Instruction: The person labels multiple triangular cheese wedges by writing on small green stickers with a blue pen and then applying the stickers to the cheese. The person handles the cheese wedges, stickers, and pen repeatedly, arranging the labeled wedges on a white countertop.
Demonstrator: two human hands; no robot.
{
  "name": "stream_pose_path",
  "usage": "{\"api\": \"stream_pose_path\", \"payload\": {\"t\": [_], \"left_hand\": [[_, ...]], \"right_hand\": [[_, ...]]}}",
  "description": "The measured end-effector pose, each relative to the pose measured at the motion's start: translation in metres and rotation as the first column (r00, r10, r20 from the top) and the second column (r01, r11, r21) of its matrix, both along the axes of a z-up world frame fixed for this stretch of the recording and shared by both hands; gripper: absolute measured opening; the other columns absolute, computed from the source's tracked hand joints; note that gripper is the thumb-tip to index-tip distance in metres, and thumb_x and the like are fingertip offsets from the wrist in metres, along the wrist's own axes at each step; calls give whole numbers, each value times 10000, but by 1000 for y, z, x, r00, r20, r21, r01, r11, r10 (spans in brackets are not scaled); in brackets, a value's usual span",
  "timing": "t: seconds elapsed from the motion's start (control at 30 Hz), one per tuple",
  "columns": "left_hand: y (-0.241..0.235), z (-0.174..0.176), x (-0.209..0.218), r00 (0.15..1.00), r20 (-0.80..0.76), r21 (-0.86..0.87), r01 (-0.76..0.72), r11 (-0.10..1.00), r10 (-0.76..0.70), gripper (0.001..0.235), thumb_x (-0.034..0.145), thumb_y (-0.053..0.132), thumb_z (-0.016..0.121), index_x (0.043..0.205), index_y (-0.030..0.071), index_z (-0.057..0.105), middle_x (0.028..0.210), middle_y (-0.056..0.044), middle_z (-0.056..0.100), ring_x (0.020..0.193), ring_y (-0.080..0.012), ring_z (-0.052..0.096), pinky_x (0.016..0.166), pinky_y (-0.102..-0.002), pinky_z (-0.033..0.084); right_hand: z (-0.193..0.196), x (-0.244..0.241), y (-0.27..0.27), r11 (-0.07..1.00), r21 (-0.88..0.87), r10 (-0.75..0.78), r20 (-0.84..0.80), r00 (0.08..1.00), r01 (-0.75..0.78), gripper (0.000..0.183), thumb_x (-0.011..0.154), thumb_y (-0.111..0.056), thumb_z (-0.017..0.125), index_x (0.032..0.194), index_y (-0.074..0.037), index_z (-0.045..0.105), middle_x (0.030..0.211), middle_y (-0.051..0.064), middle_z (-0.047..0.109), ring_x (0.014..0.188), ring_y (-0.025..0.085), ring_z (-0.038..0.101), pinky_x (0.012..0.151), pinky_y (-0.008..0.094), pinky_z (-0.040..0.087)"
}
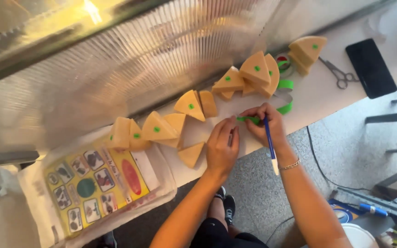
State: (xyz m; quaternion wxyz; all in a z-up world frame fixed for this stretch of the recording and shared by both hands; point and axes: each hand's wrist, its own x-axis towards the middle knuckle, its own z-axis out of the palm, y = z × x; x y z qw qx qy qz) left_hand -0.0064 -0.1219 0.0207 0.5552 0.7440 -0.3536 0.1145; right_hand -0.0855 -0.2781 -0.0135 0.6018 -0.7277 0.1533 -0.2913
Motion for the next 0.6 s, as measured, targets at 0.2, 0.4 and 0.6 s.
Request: {"api": "stream_pose_path", "payload": {"t": [0.2, 0.4, 0.6], "left_hand": [[-9, 1, 3, 998, -47, 65, -26, 998, 29, 302, 869, 68, 798, 1168, 49, 761, 1043, -108, 716, 856, -240, 742, 655, -285, 642], [-11, -4, -6, 979, -204, 120, 4, 993, 21, 275, 859, 141, 821, 1120, 66, 775, 1080, -96, 715, 894, -264, 742, 729, -329, 646], [-10, -12, -2, 948, -314, 227, 30, 973, 44, 192, 914, 237, 783, 1069, 125, 804, 1065, -54, 681, 908, -235, 715, 752, -319, 623]], "right_hand": [[6, -1, -8, 998, 66, 22, -117, 993, -15, 431, 850, -2, 768, 816, -138, 360, 949, 160, 774, 842, 150, 701, 799, 242, 480], [10, 1, -5, 998, 64, 33, -163, 986, -22, 415, 850, 2, 744, 804, -146, 358, 918, 121, 779, 795, 144, 718, 798, 211, 476], [22, 7, -2, 996, 75, 58, -144, 988, -48, 416, 831, 29, 747, 781, -132, 367, 907, 144, 772, 753, 176, 736, 769, 219, 505]]}}
